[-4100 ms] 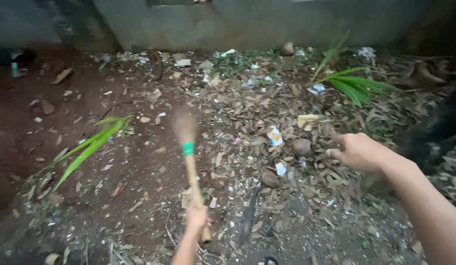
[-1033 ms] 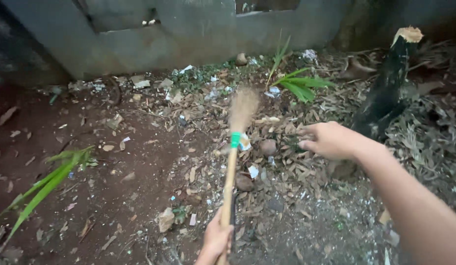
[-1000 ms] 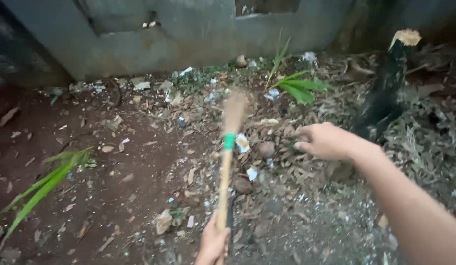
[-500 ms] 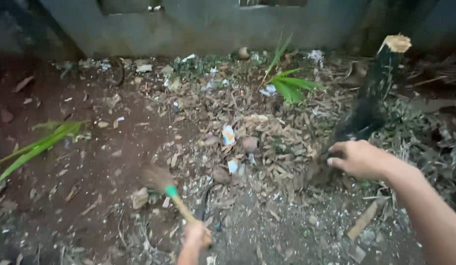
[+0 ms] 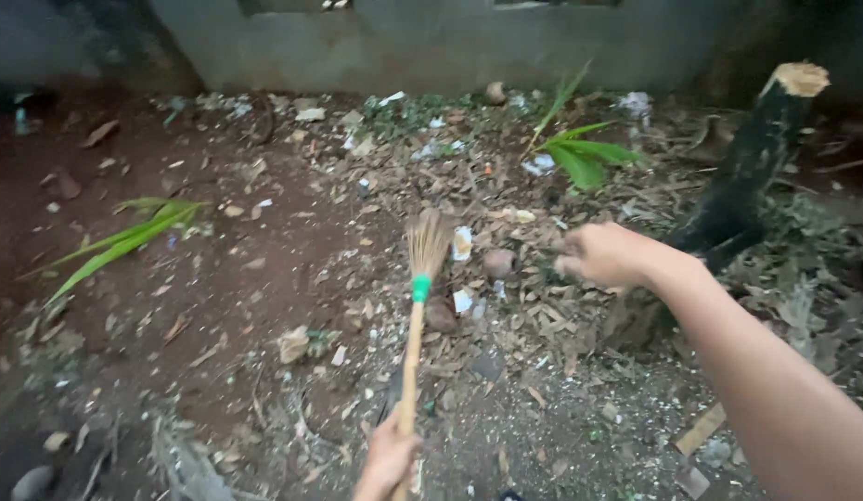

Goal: Sweeping a yard and patio area with a broom.

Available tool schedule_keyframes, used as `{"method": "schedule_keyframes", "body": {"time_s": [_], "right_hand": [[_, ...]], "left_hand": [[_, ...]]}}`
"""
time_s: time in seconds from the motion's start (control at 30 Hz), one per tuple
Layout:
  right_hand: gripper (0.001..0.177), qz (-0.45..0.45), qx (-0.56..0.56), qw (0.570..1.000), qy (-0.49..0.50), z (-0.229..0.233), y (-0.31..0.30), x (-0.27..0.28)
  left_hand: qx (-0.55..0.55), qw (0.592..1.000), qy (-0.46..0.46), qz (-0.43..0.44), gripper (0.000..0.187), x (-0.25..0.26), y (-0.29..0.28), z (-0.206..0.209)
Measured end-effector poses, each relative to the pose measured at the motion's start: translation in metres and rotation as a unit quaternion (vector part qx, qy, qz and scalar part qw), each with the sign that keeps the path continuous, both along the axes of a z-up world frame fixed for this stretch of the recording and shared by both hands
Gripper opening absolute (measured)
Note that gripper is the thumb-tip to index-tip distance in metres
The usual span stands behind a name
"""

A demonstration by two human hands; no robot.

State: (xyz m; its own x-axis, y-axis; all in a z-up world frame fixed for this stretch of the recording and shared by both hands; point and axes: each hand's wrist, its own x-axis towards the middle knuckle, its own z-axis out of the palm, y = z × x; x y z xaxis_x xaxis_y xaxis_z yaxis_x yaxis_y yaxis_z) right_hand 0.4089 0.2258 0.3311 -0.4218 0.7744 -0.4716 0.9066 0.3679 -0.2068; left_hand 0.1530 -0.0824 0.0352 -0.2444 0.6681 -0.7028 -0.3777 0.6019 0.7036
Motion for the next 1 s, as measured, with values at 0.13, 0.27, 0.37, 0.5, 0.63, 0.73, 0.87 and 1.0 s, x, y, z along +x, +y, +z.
{"method": "schedule_keyframes", "body": {"time_s": [0.13,0.27,0.37,0.5,0.63,0.73,0.87,1.0], "right_hand": [[0.051,0.052,0.010,0.998,0.029,-0.010,0.007,-0.037],[0.046,0.095,0.024,0.995,-0.003,0.004,-0.008,-0.045],[0.052,0.090,0.048,0.995,0.017,-0.007,-0.010,-0.021],[0.053,0.059,0.041,0.997,-0.042,-0.030,-0.002,0.040],[0.056,-0.010,0.029,0.999,-0.039,-0.056,0.018,0.090],[0.055,-0.045,0.005,0.998,-0.046,-0.048,0.004,0.091],[0.056,-0.006,0.017,0.999,-0.044,-0.048,0.006,0.080],[0.053,-0.012,0.031,0.999,-0.005,-0.038,0.020,0.052]], "left_hand": [[-0.017,0.989,0.139,0.036,0.083,-0.043,-0.037,-0.024],[-0.002,0.980,0.156,0.124,0.058,-0.057,-0.018,-0.008],[-0.059,0.971,0.189,0.132,0.033,-0.081,0.001,-0.045],[-0.097,0.973,0.083,0.192,0.018,-0.059,0.006,-0.172],[-0.064,0.995,0.022,0.077,0.011,0.027,0.028,-0.141],[-0.034,0.999,-0.009,-0.005,0.025,0.075,0.045,-0.126],[0.013,0.994,-0.093,-0.046,0.069,0.098,0.079,-0.008],[0.046,0.992,-0.022,-0.118,0.088,0.081,0.079,0.078]]}}
